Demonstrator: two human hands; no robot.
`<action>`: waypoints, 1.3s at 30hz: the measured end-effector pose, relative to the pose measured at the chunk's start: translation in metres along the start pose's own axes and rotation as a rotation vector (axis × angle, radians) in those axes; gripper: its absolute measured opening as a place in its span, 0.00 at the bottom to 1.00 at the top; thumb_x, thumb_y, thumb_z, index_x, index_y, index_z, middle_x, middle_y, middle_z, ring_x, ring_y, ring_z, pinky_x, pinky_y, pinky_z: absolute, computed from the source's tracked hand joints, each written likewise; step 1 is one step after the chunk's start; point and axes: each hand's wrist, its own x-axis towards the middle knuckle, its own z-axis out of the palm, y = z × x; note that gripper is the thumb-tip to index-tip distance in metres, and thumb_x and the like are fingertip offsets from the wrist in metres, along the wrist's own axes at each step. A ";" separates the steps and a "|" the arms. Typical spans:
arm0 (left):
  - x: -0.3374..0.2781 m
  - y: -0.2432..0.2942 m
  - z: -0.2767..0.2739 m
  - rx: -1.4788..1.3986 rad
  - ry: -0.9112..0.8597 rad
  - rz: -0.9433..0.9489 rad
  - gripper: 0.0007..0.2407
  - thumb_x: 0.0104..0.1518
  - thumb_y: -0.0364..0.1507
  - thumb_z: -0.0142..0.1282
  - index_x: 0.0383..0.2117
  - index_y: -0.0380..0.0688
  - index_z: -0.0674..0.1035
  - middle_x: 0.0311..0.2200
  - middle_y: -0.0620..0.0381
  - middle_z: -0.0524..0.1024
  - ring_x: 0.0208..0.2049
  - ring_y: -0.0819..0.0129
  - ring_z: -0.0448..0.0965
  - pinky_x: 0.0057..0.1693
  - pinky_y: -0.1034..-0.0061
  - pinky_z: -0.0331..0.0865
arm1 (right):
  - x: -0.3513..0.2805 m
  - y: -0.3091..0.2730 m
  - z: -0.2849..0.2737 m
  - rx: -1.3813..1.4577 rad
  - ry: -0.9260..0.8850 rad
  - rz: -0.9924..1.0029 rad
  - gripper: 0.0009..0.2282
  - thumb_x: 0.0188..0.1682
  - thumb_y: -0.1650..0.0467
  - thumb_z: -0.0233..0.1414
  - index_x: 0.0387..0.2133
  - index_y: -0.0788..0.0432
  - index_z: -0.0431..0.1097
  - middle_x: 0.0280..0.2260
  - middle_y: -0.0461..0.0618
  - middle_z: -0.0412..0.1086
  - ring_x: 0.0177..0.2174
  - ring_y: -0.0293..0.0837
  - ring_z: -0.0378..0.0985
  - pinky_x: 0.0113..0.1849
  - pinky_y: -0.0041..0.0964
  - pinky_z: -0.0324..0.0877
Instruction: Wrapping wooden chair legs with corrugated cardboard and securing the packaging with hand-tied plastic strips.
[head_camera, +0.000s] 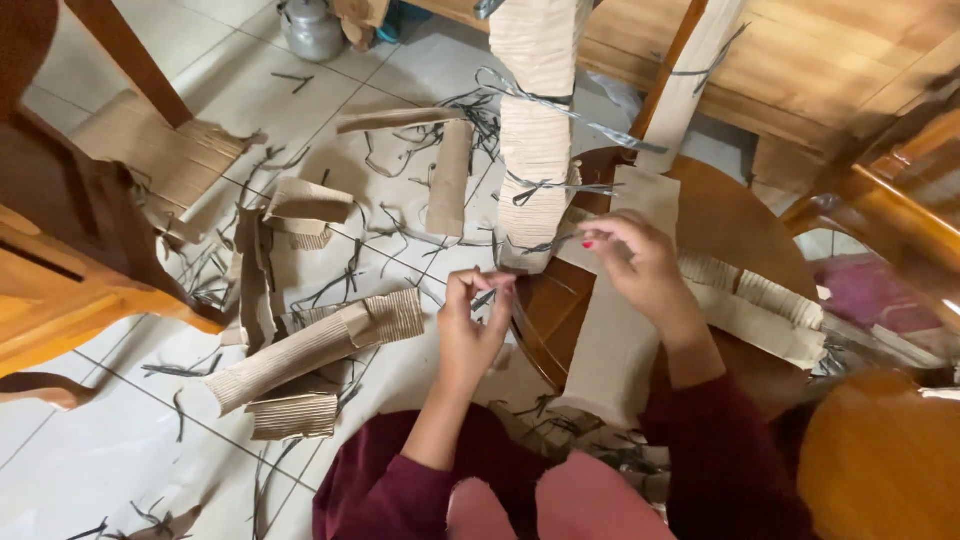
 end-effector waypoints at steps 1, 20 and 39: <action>-0.009 0.002 -0.007 0.002 -0.002 0.011 0.11 0.56 0.19 0.59 0.33 0.44 0.66 0.34 0.50 0.85 0.39 0.52 0.87 0.59 0.49 0.71 | -0.009 -0.013 -0.010 0.000 0.010 -0.007 0.10 0.51 0.83 0.54 0.44 0.67 0.75 0.34 0.60 0.75 0.36 0.58 0.79 0.41 0.50 0.74; -0.114 0.032 0.016 -0.108 -0.421 -0.383 0.25 0.54 0.22 0.62 0.58 0.44 0.65 0.35 0.56 0.74 0.28 0.73 0.75 0.36 0.80 0.72 | -0.145 -0.089 -0.033 -0.157 0.136 0.354 0.14 0.44 0.73 0.60 0.43 0.66 0.73 0.48 0.55 0.73 0.46 0.50 0.75 0.48 0.40 0.69; -0.092 0.041 0.043 -0.153 -0.558 -0.480 0.32 0.54 0.23 0.62 0.66 0.42 0.58 0.40 0.53 0.78 0.37 0.71 0.78 0.40 0.81 0.72 | -0.158 -0.050 -0.029 -0.634 -0.104 0.673 0.26 0.46 0.55 0.55 0.49 0.64 0.71 0.51 0.58 0.63 0.49 0.58 0.65 0.51 0.56 0.58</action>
